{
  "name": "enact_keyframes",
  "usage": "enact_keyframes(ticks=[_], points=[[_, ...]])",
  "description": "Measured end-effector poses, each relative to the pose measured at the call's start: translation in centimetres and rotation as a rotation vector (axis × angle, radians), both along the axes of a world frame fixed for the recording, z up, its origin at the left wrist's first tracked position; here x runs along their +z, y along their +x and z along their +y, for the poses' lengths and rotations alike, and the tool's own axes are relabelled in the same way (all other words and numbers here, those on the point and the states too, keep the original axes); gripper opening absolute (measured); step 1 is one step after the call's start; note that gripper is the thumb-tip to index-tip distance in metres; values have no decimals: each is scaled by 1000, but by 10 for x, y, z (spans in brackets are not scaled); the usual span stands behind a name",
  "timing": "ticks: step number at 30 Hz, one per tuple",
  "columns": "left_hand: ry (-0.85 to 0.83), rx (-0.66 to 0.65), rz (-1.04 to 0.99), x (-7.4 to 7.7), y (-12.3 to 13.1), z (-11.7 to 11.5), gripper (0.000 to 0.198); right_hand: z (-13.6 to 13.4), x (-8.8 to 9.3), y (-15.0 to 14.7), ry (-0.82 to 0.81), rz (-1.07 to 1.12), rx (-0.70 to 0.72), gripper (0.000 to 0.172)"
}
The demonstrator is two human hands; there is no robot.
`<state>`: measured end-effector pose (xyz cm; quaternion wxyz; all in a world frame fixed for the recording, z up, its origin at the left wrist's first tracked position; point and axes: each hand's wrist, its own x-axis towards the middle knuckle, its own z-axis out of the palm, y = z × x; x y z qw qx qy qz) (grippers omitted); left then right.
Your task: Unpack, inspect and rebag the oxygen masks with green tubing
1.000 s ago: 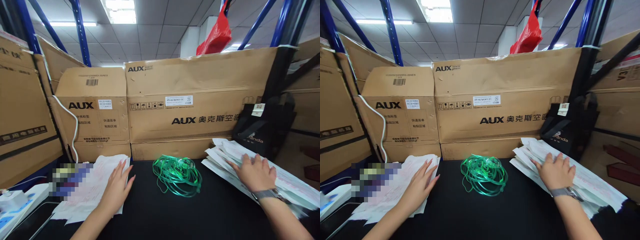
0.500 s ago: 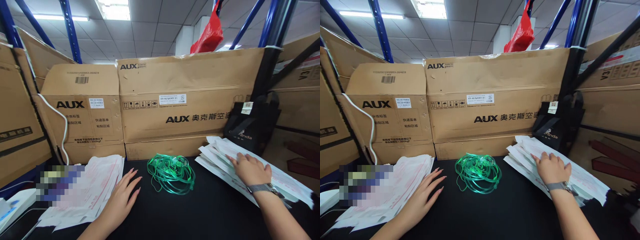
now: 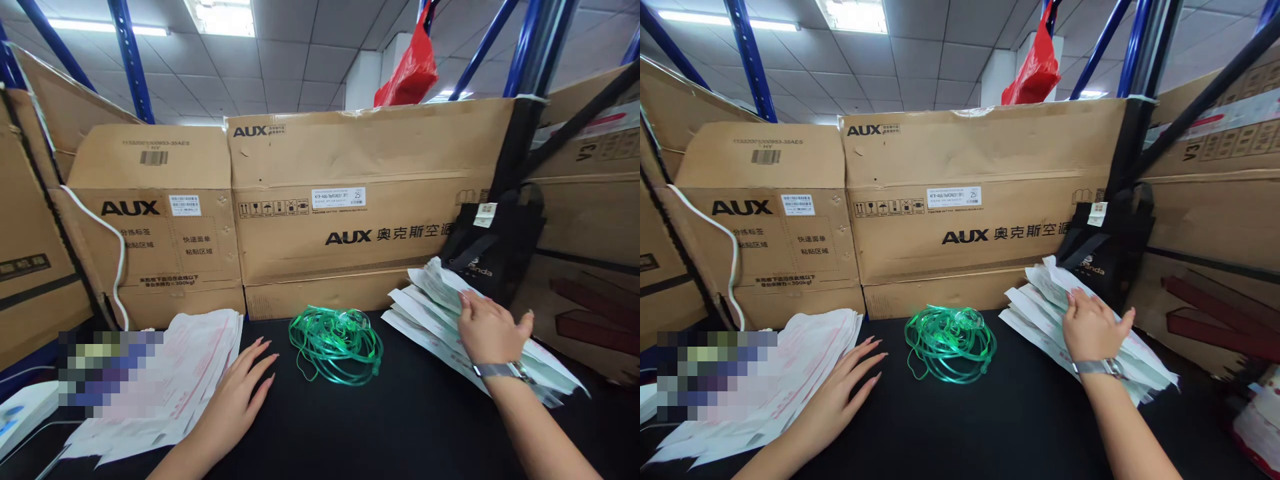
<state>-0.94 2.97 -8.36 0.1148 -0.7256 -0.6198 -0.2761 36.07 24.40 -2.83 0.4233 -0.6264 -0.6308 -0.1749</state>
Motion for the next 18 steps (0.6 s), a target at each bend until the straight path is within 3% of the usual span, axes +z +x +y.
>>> enact_keyframes(ticks=[2,5,9,11,13,16,18], points=[[-8,-26,-64,0,0,0,34,-9,3,-14,135,-9,25,36],[-48,-73,-301,3,3,0,32,-29,4,-41,298,-122,301,35],[-275,-238,-1057,12,14,2,42,-61,-6,-79,283,-338,787,47],[-457,-352,-1474,16,22,2,56,-78,-14,-98,246,-462,979,53],[-598,-436,-1740,18,29,2,63,-92,-21,-113,216,-625,1138,52],[-645,-490,-1920,14,33,0,55,-107,-26,-127,165,-818,1288,49],[-583,-481,-1926,8,33,-1,45,-114,-27,-132,130,-907,1340,46]])
